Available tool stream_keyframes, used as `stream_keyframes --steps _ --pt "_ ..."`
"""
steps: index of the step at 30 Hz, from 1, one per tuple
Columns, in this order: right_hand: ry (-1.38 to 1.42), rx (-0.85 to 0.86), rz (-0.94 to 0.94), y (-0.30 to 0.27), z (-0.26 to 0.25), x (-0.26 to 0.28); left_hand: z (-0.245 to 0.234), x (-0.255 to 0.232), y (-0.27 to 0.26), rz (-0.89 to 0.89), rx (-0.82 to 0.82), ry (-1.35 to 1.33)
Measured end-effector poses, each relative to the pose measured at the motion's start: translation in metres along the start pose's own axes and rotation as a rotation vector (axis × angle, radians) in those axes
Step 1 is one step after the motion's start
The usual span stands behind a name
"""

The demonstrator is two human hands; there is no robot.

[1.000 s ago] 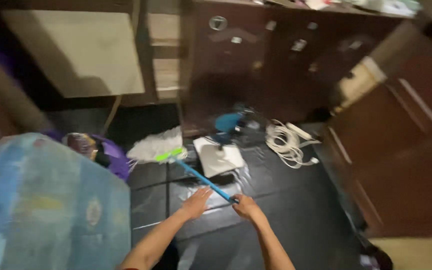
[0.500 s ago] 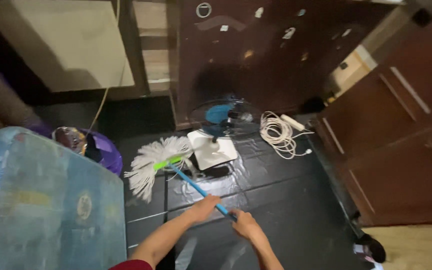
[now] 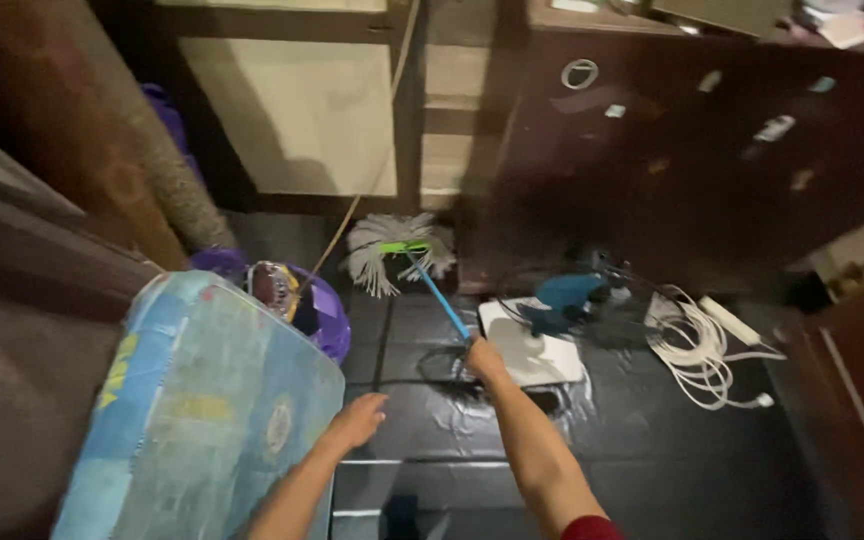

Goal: The person mops a dark floor surface using a blue-handled mop with a white head. After mopping, the person picks up a coiled white power cord and a black object, then opens a wooden wardrobe door to place the items inside.

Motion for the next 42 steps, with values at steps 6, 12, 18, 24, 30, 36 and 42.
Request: stream_keyframes --steps 6,12,18,24,30,36,42 --pt "0.070 -0.105 -0.194 -0.030 0.055 0.007 0.001 0.018 -0.029 -0.109 0.004 0.016" --pt "0.060 0.218 0.074 -0.234 -0.036 -0.037 0.099 -0.056 0.020 0.106 0.100 0.090" --pt "-0.066 0.131 0.051 -0.319 -0.051 -0.205 0.190 -0.257 0.006 0.489 0.061 0.218" --pt "-0.257 0.281 0.166 -0.444 -0.121 -0.264 0.243 -0.394 -0.062 0.793 0.071 0.088" --pt "-0.213 0.224 0.079 -0.414 -0.086 -0.271 0.257 -0.360 -0.036 0.741 0.071 0.073" --pt "-0.188 0.201 -0.038 -0.332 -0.079 -0.160 0.157 -0.288 -0.036 0.252 0.076 -0.040" --pt "-0.231 0.068 -0.377 -0.160 -0.058 -0.057 0.143 -0.117 -0.007 0.022 -0.121 -0.068"
Point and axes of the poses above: each hand's wrist, its own y-axis towards the middle knuckle, its own z-axis out of the palm, x = y × z, the point moved 6 cm from there along y, towards the middle knuckle
